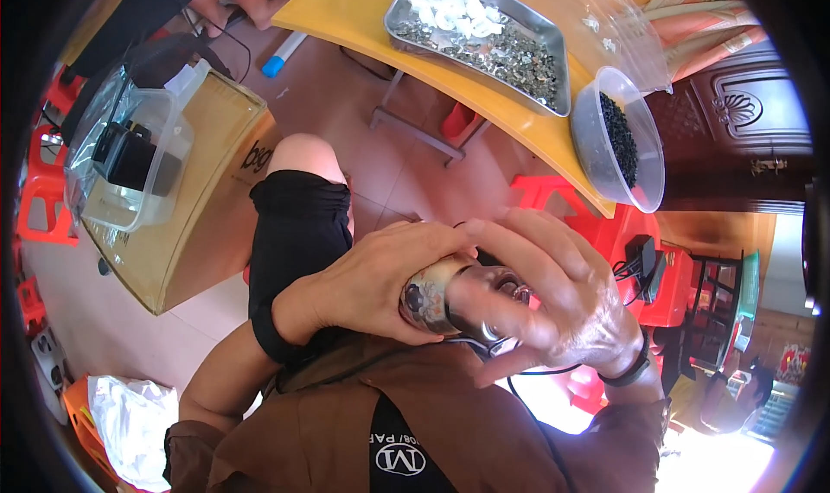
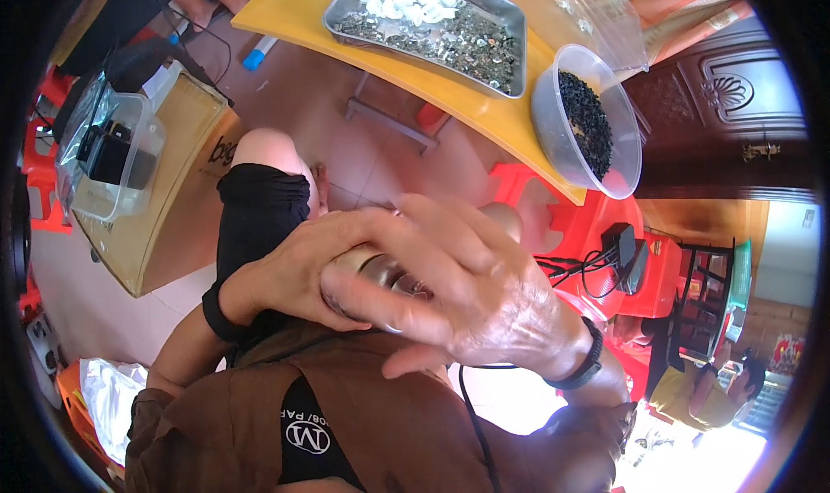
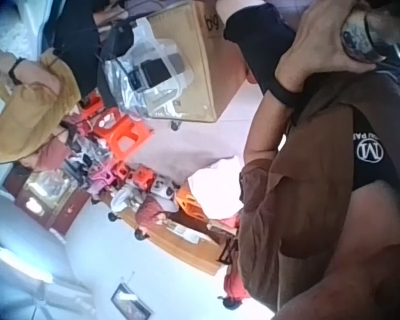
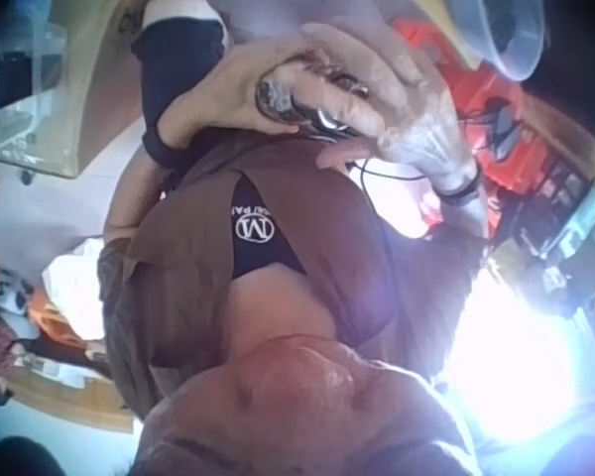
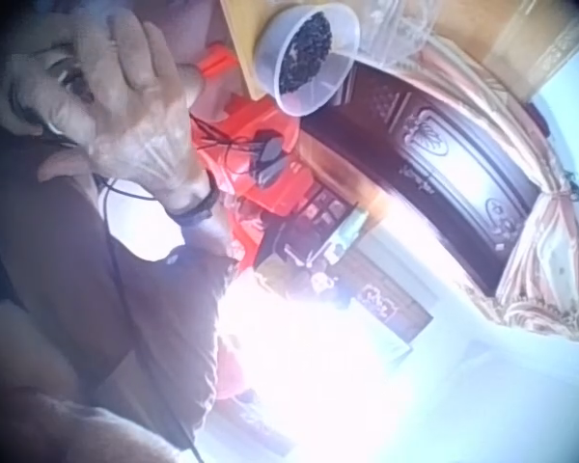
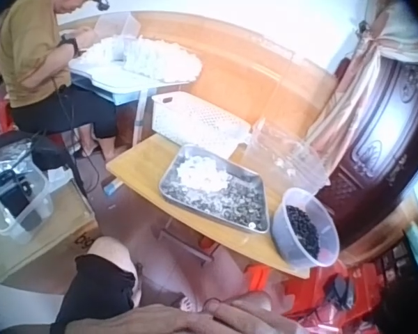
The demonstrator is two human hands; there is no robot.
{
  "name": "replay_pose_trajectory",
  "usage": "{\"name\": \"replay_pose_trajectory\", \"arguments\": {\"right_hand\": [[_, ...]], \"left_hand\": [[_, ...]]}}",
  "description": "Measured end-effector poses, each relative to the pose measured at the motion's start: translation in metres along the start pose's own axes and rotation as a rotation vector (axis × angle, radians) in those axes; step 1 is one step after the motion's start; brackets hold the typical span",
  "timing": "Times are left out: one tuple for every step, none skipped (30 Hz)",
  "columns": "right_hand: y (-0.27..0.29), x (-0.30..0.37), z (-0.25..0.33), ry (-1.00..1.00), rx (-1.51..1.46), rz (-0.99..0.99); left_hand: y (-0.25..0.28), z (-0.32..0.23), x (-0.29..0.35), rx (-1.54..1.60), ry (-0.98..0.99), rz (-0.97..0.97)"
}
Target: Assembling small plastic and rubber components of a shoe by hand.
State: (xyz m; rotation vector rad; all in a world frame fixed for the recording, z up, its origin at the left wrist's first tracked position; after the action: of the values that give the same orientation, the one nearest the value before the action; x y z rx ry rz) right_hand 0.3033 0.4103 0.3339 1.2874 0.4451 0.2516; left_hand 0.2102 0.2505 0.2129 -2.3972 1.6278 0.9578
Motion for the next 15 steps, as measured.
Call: {"name": "replay_pose_trajectory", "arguments": {"right_hand": [[0.0, 0.003, 0.0, 0.061, -0.054, -0.033], [-0.003, 0.004, 0.0, 0.061, -0.054, -0.031], [-0.009, 0.006, 0.0, 0.124, 0.064, -0.05], [-0.014, 0.009, 0.0, 0.187, 0.182, -0.069], [-0.017, 0.014, 0.003, 0.085, 0.156, -0.01], [-0.016, 0.016, 0.008, 0.086, 0.158, -0.012], [-0.013, 0.016, 0.013, -0.07, 0.162, 0.117], [-0.01, 0.015, 0.015, -0.228, 0.165, 0.246], [-0.005, 0.009, 0.015, -0.278, 0.138, 0.288], [-0.005, 0.007, 0.01, -0.276, 0.139, 0.285], [-0.005, 0.005, 0.003, -0.17, -0.009, 0.168], [-0.005, 0.006, -0.003, -0.064, -0.154, 0.052], [-0.006, 0.01, -0.005, 0.054, -0.067, -0.003], [-0.01, 0.013, -0.007, 0.055, -0.066, -0.003], [-0.013, 0.018, -0.006, 0.177, 0.097, -0.037]], "left_hand": [[-0.001, 0.003, 0.002, 0.055, 0.001, 0.012], [-0.001, 0.005, 0.003, 0.109, 0.001, 0.025], [0.0, 0.005, 0.002, 0.064, -0.067, 0.01], [0.001, 0.004, 0.001, 0.064, -0.069, 0.012], [0.001, 0.002, 0.0, 0.064, -0.053, 0.026], [0.001, 0.0, -0.001, 0.06, -0.037, 0.037], [-0.001, 0.0, -0.001, 0.058, -0.039, 0.038], [-0.003, 0.001, 0.0, 0.071, -0.031, 0.012], [-0.004, 0.002, 0.0, 0.083, -0.023, -0.013], [-0.002, 0.001, 0.0, 0.079, -0.024, -0.013], [0.0, 0.0, -0.001, 0.07, -0.001, 0.025], [0.002, 0.0, -0.002, 0.064, 0.02, 0.062], [0.004, 0.0, -0.001, 0.063, 0.018, 0.061], [0.005, 0.0, 0.0, 0.082, 0.018, 0.063], [0.005, -0.002, 0.0, 0.101, 0.018, 0.066]]}}
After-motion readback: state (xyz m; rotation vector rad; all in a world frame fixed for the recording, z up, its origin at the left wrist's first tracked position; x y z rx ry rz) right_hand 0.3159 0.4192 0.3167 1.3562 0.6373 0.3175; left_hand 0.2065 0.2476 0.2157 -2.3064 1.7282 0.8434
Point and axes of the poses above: each hand's wrist, its own x-axis away from the middle knuckle, its own y-axis out of the back of the hand, z = x × y, the point moved 1 cm from there along -x, towards the middle knuckle, and after that the axes turned 8 degrees about -y, right-handed, at the moved point
